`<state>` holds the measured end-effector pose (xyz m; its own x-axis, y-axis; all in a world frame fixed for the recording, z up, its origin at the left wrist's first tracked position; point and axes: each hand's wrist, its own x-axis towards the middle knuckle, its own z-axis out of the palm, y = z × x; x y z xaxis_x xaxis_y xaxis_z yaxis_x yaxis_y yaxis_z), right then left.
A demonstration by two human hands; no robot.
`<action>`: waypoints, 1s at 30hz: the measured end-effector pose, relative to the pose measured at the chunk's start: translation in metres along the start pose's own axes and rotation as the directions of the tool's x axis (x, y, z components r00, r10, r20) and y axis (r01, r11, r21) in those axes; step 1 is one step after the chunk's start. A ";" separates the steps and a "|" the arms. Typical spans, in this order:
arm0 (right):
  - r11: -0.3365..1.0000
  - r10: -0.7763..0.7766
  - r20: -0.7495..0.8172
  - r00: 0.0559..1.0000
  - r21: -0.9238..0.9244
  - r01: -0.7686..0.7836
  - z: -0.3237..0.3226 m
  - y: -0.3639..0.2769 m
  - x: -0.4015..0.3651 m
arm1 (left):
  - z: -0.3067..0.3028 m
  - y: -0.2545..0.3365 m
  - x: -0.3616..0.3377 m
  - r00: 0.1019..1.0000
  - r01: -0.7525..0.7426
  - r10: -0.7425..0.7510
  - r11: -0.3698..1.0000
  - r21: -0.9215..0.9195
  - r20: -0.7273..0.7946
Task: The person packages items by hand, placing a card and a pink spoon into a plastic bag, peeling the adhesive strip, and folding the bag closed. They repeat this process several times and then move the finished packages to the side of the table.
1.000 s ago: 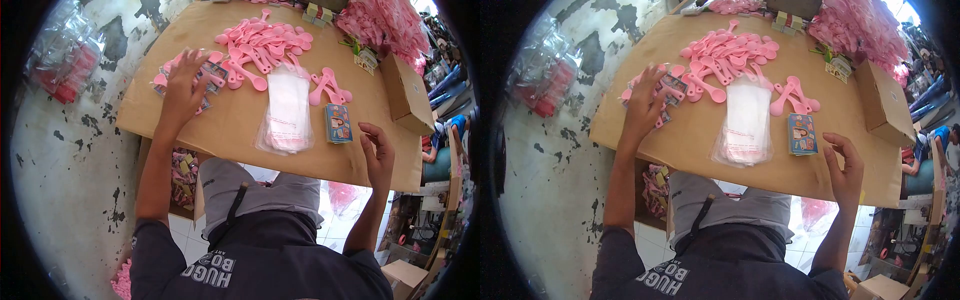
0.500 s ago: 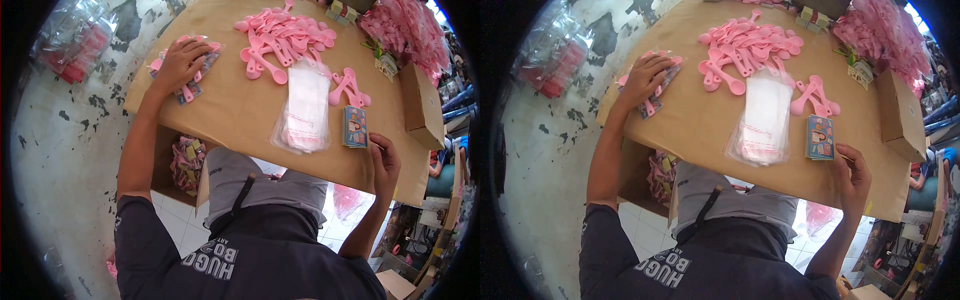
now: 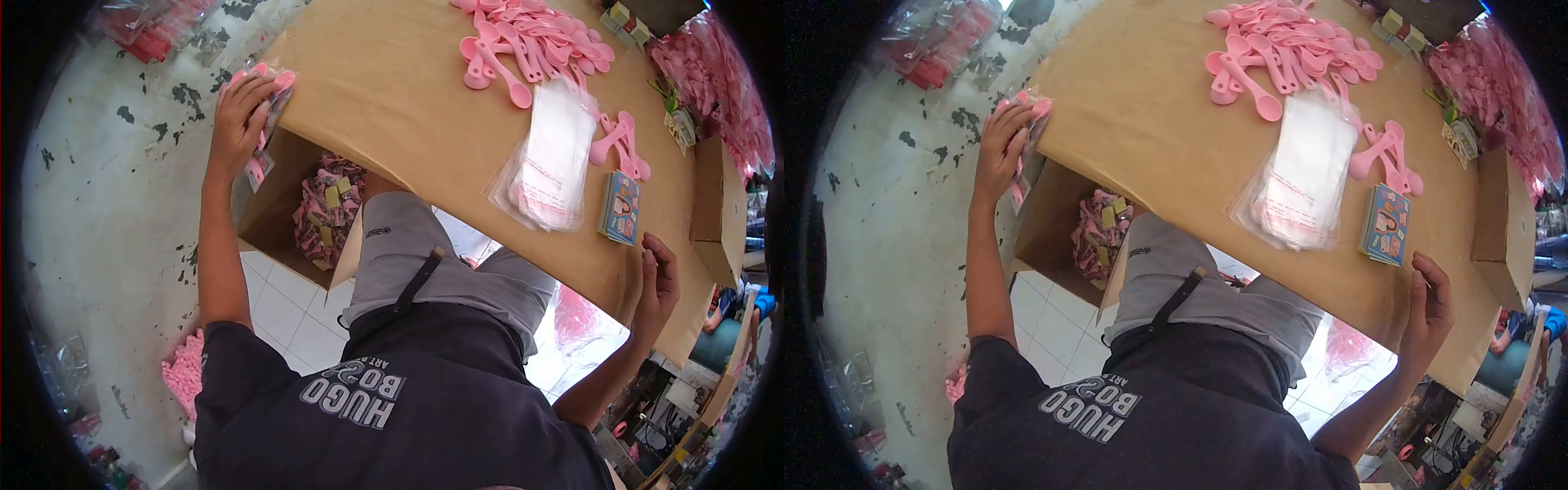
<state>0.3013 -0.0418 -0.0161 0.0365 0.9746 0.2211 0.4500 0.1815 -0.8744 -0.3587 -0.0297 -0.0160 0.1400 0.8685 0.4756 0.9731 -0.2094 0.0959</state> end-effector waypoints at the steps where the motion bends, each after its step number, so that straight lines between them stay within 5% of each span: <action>1: 1.000 -0.007 -0.012 1.000 -0.005 0.007 0.000 -0.002 0.000 | -0.001 -0.002 -0.013 1.000 0.005 -0.005 1.000 0.004 -0.001; 9: 1.000 0.009 -0.015 1.000 -0.027 -0.009 -0.003 -0.009 -0.004 | 0.083 -0.021 -0.151 0.888 0.295 -0.393 0.885 -0.359 -0.239; 11: 0.999 0.016 0.001 1.000 -0.052 -0.016 -0.008 -0.009 -0.003 | 0.131 -0.021 -0.196 0.806 0.482 -0.590 0.709 -0.514 -0.058; 12: 0.998 -0.001 -0.036 0.999 -0.062 -0.002 -0.011 -0.011 -0.003 | 0.140 0.000 -0.201 0.660 0.695 -0.743 0.547 -0.467 0.111; 13: 0.998 0.053 0.036 0.998 -0.017 -0.052 -0.014 -0.015 -0.005 | 0.183 -0.016 -0.237 0.690 0.685 -0.718 0.608 -0.401 0.090; 14: 0.995 0.094 0.098 0.991 0.021 -0.096 -0.020 -0.022 -0.005 | 0.180 0.020 -0.222 0.506 0.801 -0.837 0.366 -0.474 0.209; 15: 0.998 0.062 0.027 0.998 0.003 -0.062 -0.026 -0.036 -0.005 | 0.200 0.026 -0.233 0.433 0.792 -0.842 0.184 -0.582 0.322; 16: 0.970 0.087 0.179 0.980 0.208 -0.124 -0.030 -0.054 -0.006 | 0.223 0.023 -0.251 0.607 0.698 -0.764 0.379 -0.607 0.220; 17: 0.896 0.072 0.340 0.938 0.391 -0.211 -0.036 -0.065 -0.009 | 0.229 0.037 -0.241 0.499 0.742 -0.794 0.184 -0.644 0.348; 20: 0.862 -0.171 0.369 0.914 0.505 -0.042 -0.092 -0.018 -0.005 | 0.262 0.050 -0.225 0.537 0.818 -0.742 0.342 -0.463 0.402; 22: 0.988 0.126 0.057 0.990 0.078 -0.130 -0.089 -0.035 0.008 | 0.264 0.078 -0.199 0.680 0.660 -0.667 0.373 -0.653 0.306; 23: 0.990 0.116 0.040 0.992 0.082 -0.119 -0.075 -0.040 0.008 | 0.260 0.093 -0.182 0.693 0.645 -0.658 0.383 -0.662 0.295; 24: 0.940 -0.080 -0.127 0.989 -0.341 0.032 -0.063 -0.040 0.008 | 0.252 0.108 -0.162 0.725 0.618 -0.627 0.409 -0.671 0.286; 25: 0.693 -0.320 -0.196 0.927 -0.716 0.087 -0.052 -0.039 0.011 | 0.244 0.120 -0.143 0.755 0.588 -0.596 0.433 -0.683 0.272; 26: 0.306 -0.547 -0.146 0.825 -0.951 0.035 -0.041 -0.040 0.016 | 0.236 0.129 -0.131 0.745 0.642 -0.578 0.483 -0.596 0.333; 27: 0.705 -0.390 -0.289 0.874 -0.704 0.082 -0.027 -0.041 0.013 | 0.239 0.137 -0.124 0.749 0.633 -0.579 0.485 -0.603 0.321; 28: 0.951 -0.181 -0.334 0.925 -0.299 0.078 -0.012 -0.041 0.003 | 0.242 0.144 -0.119 0.798 0.589 -0.525 0.577 -0.566 0.297; 30: 0.993 0.012 -0.015 1.000 0.114 -0.010 0.015 -0.035 -0.024 | 0.236 0.165 -0.114 0.889 0.458 -0.383 0.755 -0.469 0.252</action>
<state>0.2711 -0.0693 0.0024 0.0549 0.9745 0.2174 0.3448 0.1858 -0.9201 -0.1704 -0.0568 -0.2610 -0.2023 0.9653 0.1654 0.7127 0.0292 0.7009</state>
